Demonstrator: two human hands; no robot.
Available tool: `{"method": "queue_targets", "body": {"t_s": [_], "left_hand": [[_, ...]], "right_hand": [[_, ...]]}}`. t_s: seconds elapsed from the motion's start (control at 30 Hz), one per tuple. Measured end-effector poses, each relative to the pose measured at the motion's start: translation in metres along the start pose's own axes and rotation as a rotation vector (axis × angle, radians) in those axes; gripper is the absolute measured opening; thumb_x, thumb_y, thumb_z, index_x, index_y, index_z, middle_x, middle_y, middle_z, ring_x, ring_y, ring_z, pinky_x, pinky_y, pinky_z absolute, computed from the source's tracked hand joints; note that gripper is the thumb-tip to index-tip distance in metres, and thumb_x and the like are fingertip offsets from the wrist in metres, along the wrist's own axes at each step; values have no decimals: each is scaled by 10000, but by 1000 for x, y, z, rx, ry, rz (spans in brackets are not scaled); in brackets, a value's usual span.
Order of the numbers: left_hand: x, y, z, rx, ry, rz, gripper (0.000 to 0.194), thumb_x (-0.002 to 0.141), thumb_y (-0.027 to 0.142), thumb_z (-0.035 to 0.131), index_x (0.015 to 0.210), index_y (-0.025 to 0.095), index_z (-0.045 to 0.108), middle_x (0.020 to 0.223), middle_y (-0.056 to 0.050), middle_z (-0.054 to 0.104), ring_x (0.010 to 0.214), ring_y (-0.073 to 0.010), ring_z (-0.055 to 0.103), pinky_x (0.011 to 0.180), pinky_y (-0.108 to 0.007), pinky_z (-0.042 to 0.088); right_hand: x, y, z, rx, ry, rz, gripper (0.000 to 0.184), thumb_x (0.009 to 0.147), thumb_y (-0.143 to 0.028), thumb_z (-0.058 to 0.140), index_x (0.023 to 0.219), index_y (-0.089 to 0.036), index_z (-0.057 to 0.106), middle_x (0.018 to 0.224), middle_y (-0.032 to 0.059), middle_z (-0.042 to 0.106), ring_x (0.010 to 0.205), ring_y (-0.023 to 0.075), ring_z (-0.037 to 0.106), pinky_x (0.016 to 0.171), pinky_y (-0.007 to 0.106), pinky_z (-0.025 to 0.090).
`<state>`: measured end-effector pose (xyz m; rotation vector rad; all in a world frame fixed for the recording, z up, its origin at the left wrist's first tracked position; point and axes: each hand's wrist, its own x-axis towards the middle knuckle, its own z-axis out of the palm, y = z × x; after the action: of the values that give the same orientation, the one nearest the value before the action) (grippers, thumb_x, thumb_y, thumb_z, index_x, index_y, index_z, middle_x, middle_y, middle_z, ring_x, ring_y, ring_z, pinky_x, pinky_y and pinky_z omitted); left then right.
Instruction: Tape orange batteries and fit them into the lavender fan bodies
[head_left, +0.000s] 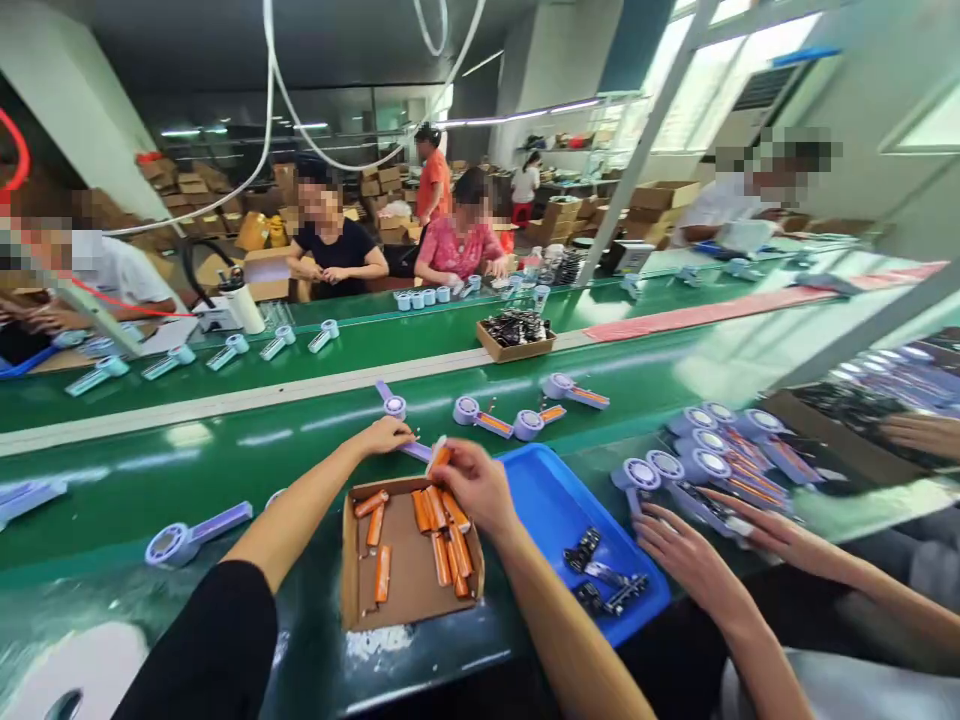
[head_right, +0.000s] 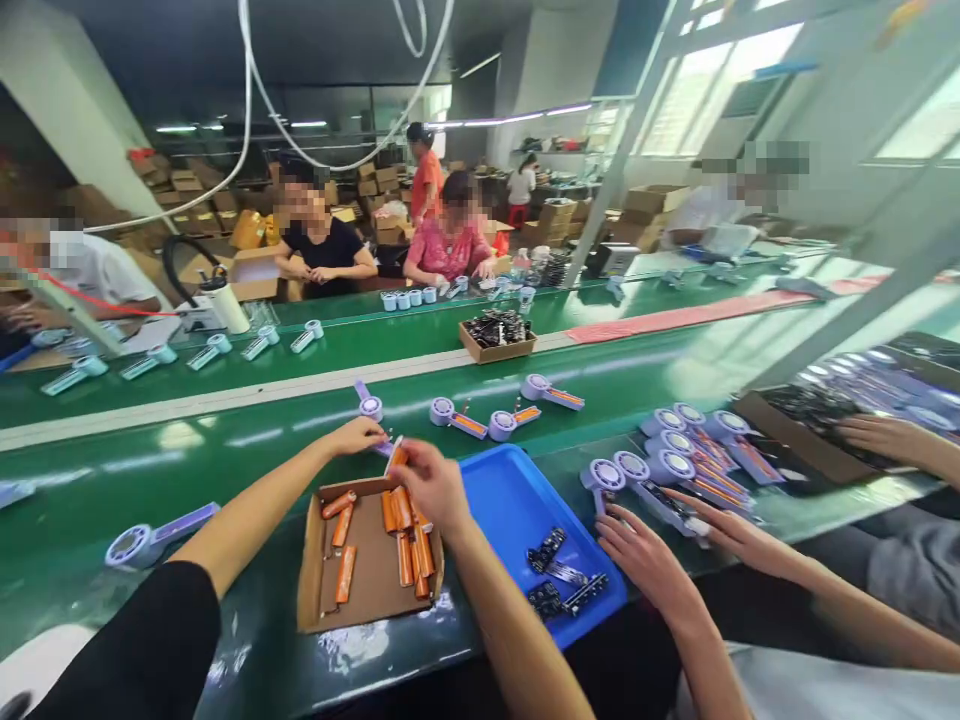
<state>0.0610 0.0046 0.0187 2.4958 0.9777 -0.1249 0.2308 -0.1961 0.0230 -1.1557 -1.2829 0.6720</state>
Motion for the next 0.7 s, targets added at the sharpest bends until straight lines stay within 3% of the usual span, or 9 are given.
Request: {"method": "queue_targets", "body": {"t_s": [0.07,0.2,0.33,0.47,0.6,0.7], "left_hand": [[6,5,5,-31,53,-77,321,1074,429,585,1181,167,736,1161,-86,762,1119,-226,706,1067,-451,549],[14,19,15,-75,136,-207,387,1048,471,651,1273,158,685,1274,-107,711,1175,-255,691,1065,-518,566],[17,28,19,-113,170,-264,369,1047,450,659,1276,162,688,1297,-110,703,1185,-255,687,1060,-512,576],[16,31,21,-154,192,-260,353,1051,440,655,1268,165,691,1293,-107,704,1193,-253,684,1066,-509,573],[18,46,15,-191,198,-252,356,1050,456,649,1241,160,698,1273,-105,711,1176,-251,688,1069,-512,563],[6,65,10,-220,247,-234,370,1079,442,574,1294,161,682,1322,-134,713,1263,-276,655,1118,-517,520]], "right_hand": [[42,5,-6,-299,-175,-8,402,985,-331,652,1365,-200,631,1114,88,826,990,211,805,931,360,641],[91,25,-4,-600,-458,32,381,960,-230,666,1340,-199,679,993,64,831,941,232,801,893,342,612],[92,39,-2,-897,-664,60,413,967,-248,688,1380,-239,697,1028,90,829,970,285,801,906,359,585],[87,44,5,-1144,-800,84,476,1049,-377,590,1520,-313,601,1163,136,808,1072,327,790,938,415,587],[95,37,20,-1292,-873,102,438,1045,-421,570,1417,-224,692,1244,225,772,1159,391,763,951,477,593],[107,25,23,-1329,-944,87,415,1066,-398,517,1263,-137,772,1187,253,786,1134,376,779,967,456,596]]}}
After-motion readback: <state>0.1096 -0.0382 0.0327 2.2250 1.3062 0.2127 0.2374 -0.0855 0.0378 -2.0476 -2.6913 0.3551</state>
